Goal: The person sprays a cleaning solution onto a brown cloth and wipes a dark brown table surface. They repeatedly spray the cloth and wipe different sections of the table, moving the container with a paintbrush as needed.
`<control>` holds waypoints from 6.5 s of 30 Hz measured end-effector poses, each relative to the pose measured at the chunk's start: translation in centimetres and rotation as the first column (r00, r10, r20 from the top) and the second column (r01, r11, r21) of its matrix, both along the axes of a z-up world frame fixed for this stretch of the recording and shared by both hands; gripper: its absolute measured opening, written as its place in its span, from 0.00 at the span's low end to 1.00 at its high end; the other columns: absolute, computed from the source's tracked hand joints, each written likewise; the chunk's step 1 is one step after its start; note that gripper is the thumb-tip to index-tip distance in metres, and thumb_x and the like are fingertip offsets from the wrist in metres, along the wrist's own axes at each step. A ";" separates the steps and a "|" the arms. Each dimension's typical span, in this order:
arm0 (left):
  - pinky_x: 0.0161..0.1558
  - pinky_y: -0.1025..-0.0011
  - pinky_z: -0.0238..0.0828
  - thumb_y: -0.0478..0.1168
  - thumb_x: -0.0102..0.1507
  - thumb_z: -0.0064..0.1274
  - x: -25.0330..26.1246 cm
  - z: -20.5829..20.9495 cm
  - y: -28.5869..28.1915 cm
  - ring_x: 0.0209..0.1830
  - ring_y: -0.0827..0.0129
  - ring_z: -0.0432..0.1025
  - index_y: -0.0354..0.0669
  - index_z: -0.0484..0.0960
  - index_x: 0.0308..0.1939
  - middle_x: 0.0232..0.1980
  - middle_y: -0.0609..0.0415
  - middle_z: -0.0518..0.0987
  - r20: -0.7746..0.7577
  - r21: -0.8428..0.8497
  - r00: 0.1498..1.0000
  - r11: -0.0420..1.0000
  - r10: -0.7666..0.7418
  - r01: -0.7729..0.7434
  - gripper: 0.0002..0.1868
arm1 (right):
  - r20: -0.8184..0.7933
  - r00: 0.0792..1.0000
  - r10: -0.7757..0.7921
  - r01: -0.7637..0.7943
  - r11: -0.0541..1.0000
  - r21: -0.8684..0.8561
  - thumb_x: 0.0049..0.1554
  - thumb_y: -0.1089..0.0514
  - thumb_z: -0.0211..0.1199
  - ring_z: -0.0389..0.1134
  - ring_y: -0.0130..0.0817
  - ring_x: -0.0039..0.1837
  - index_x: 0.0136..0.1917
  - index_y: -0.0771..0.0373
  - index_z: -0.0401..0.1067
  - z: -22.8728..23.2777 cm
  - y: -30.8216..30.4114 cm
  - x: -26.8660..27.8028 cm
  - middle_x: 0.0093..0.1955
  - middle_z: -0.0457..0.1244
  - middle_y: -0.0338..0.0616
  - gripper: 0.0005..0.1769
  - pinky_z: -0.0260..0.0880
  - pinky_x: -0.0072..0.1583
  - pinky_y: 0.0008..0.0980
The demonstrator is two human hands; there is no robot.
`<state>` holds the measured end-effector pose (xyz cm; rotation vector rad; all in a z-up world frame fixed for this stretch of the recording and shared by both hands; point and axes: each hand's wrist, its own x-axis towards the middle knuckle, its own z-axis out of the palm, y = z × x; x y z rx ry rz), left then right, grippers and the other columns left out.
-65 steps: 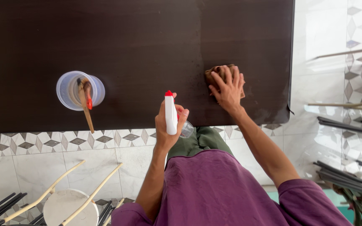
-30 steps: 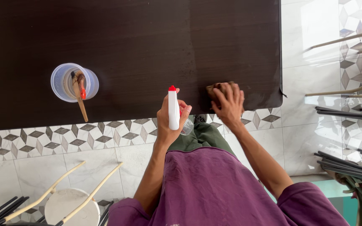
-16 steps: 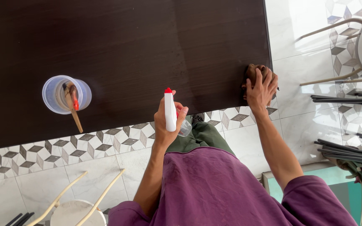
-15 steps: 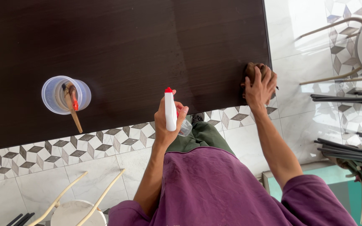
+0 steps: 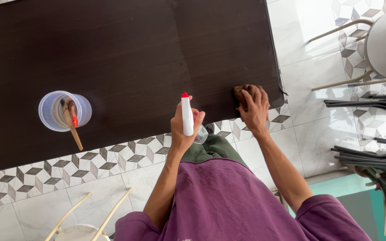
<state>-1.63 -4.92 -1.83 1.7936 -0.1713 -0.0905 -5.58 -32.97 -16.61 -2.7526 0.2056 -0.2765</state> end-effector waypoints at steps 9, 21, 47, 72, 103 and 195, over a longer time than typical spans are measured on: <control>0.36 0.72 0.76 0.41 0.66 0.61 -0.4 -2.0 0.8 0.28 0.73 0.77 0.36 0.67 0.68 0.31 0.56 0.80 0.020 0.037 0.996 0.995 0.091 -0.092 0.30 | -0.055 0.958 -0.281 0.284 0.958 0.045 0.51 0.66 0.67 0.56 0.61 0.70 0.71 0.56 0.70 -0.3 -3.7 0.6 0.75 0.54 0.57 0.33 0.62 0.65 0.59; 0.34 0.74 0.76 0.33 0.64 0.63 0.1 -2.8 2.2 0.29 0.73 0.76 0.36 0.61 0.70 0.33 0.54 0.79 0.104 -0.077 0.985 0.989 0.134 -0.127 0.34 | 0.073 0.994 -0.083 0.031 0.844 0.536 0.56 0.67 0.62 0.65 0.56 0.70 0.70 0.65 0.62 7.4 3.4 3.8 0.73 0.56 0.64 0.29 0.74 0.67 0.45; 0.50 0.63 0.71 0.37 0.64 0.64 4.6 -5.1 7.5 0.46 0.66 0.69 0.36 0.63 0.67 0.54 0.52 0.76 0.250 0.050 0.919 0.943 0.306 -0.328 0.33 | -0.471 0.877 0.092 0.458 0.134 0.879 0.58 0.55 0.59 0.70 0.34 0.47 0.59 0.64 0.65 2.2 16.0 9.9 0.47 0.65 0.48 0.18 0.76 0.47 0.33; 0.57 0.52 0.71 0.40 0.55 0.71 4.5 -4.5 9.4 0.58 0.47 0.69 0.35 0.59 0.71 0.61 0.37 0.70 0.359 0.214 0.913 0.935 0.195 -0.284 0.46 | -0.351 0.927 -0.131 0.296 0.829 0.474 0.59 0.34 0.59 0.71 0.48 0.58 0.64 0.65 0.75 1.7 15.4 8.0 0.60 0.66 0.58 0.35 0.72 0.59 0.44; 0.59 0.52 0.64 0.42 0.62 0.61 2.3 -1.9 17.8 0.58 0.55 0.73 0.40 0.74 0.64 0.52 0.53 0.82 0.074 0.384 0.994 0.917 0.086 -0.108 0.27 | -0.085 0.992 0.088 -0.009 0.744 0.668 0.60 0.52 0.61 0.64 0.46 0.71 0.68 0.63 0.70 19.0 22.6 5.3 0.72 0.61 0.51 0.25 0.71 0.63 0.42; 0.55 0.50 0.69 0.38 0.68 0.45 10.3 -13.9 47.4 0.51 0.41 0.77 0.42 0.71 0.65 0.48 0.37 0.83 -0.249 0.408 0.850 0.846 0.465 -0.344 0.21 | -0.532 0.767 0.358 0.218 0.635 0.741 0.66 0.54 0.50 0.72 0.29 0.40 0.75 0.58 0.63 5.5 55.3 16.3 0.42 0.70 0.50 0.25 0.77 0.46 0.31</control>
